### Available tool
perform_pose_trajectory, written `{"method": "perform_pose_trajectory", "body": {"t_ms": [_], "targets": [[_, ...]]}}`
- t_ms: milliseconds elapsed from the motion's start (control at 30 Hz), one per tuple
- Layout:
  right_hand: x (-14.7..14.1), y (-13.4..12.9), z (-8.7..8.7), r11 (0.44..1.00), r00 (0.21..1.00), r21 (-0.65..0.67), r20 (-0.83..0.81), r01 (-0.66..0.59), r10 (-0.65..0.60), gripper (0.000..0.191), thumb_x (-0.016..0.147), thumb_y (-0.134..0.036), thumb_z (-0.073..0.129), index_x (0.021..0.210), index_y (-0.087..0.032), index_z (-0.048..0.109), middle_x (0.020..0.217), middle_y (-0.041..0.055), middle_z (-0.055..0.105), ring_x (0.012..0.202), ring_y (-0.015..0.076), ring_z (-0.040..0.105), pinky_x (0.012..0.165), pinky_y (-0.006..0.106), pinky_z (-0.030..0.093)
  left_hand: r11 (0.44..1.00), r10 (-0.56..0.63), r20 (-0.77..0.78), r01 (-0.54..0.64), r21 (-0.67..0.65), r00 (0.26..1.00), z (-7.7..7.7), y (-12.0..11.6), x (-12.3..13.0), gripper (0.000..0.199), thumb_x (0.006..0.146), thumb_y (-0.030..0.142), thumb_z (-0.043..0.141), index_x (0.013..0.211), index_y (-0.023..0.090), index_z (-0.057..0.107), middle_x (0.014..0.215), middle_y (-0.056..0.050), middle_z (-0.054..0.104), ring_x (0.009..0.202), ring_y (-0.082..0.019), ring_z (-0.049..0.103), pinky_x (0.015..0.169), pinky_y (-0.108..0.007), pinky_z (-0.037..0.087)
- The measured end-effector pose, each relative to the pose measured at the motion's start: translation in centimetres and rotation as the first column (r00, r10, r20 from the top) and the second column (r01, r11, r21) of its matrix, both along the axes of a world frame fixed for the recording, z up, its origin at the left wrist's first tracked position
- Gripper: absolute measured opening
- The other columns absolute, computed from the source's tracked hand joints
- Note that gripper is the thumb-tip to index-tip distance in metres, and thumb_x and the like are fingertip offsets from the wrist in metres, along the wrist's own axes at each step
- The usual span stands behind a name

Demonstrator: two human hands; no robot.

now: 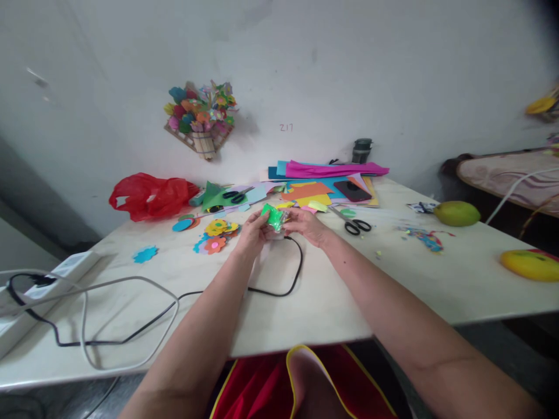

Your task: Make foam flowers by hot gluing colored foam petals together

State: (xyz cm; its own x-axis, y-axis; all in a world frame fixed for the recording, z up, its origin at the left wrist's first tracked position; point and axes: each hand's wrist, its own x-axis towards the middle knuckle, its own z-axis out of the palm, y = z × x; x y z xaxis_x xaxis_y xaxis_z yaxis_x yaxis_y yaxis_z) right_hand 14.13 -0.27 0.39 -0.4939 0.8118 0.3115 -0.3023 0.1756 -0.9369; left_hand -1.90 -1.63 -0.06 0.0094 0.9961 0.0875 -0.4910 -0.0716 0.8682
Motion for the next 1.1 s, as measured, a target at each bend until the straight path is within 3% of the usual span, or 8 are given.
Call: {"method": "perform_pose_trajectory", "body": {"t_ms": [367, 600, 867, 1100], "targets": [[-0.3, -0.1, 0.1, 0.996, 0.997, -0.055, 0.023, 0.071, -0.069, 0.036, 0.057, -0.013, 0.06, 0.093, -0.019, 0.059, 0.082, 0.0009, 0.061, 0.068, 0.0138, 0.058, 0.055, 0.026, 0.05, 1.0, -0.001, -0.025, 0.0, -0.014, 1.0, 0.1, 0.1, 0.0, 0.029, 0.064, 0.023, 0.069, 0.087, 0.016, 0.053, 0.067, 0.0, 0.063, 0.05, -0.012, 0.06, 0.045, -0.024, 0.052], [-1.4, -0.5, 0.3, 0.943, 0.947, -0.095, -0.011, 0.318, -0.32, 0.036, 0.053, -0.013, 0.058, 0.084, -0.021, 0.043, 0.071, -0.0047, 0.055, 0.054, 0.0108, 0.054, 0.044, 0.025, 0.047, 0.999, 0.029, 0.033, -0.028, -0.027, 0.999, 0.5, -0.1, 0.4, 0.028, 0.063, 0.02, 0.07, 0.084, 0.016, 0.052, 0.067, 0.001, 0.062, 0.05, -0.011, 0.06, 0.047, -0.023, 0.052], [-2.2, -0.7, 0.0, 0.854, 0.851, 0.013, 0.077, 0.52, -0.519, 0.016, 0.058, -0.022, 0.06, 0.068, -0.02, 0.048, 0.062, -0.0029, 0.052, 0.053, 0.012, 0.054, 0.043, 0.025, 0.046, 1.0, 0.012, 0.086, -0.011, -0.015, 0.996, 0.3, 0.0, 0.2, 0.028, 0.063, 0.018, 0.07, 0.087, 0.018, 0.053, 0.073, 0.002, 0.063, 0.054, -0.01, 0.061, 0.054, -0.023, 0.054], [-2.2, 0.2, -1.1, 0.818, 0.821, 0.174, 0.073, 0.548, -0.566, 0.011, 0.061, -0.025, 0.06, 0.069, -0.02, 0.053, 0.08, 0.0021, 0.059, 0.059, 0.0122, 0.054, 0.048, 0.025, 0.047, 1.0, 0.011, 0.142, -0.009, -0.01, 0.99, 0.3, 0.1, 0.2, 0.023, 0.066, 0.015, 0.067, 0.084, 0.017, 0.054, 0.075, 0.0, 0.063, 0.058, -0.011, 0.061, 0.056, -0.023, 0.054]]}}
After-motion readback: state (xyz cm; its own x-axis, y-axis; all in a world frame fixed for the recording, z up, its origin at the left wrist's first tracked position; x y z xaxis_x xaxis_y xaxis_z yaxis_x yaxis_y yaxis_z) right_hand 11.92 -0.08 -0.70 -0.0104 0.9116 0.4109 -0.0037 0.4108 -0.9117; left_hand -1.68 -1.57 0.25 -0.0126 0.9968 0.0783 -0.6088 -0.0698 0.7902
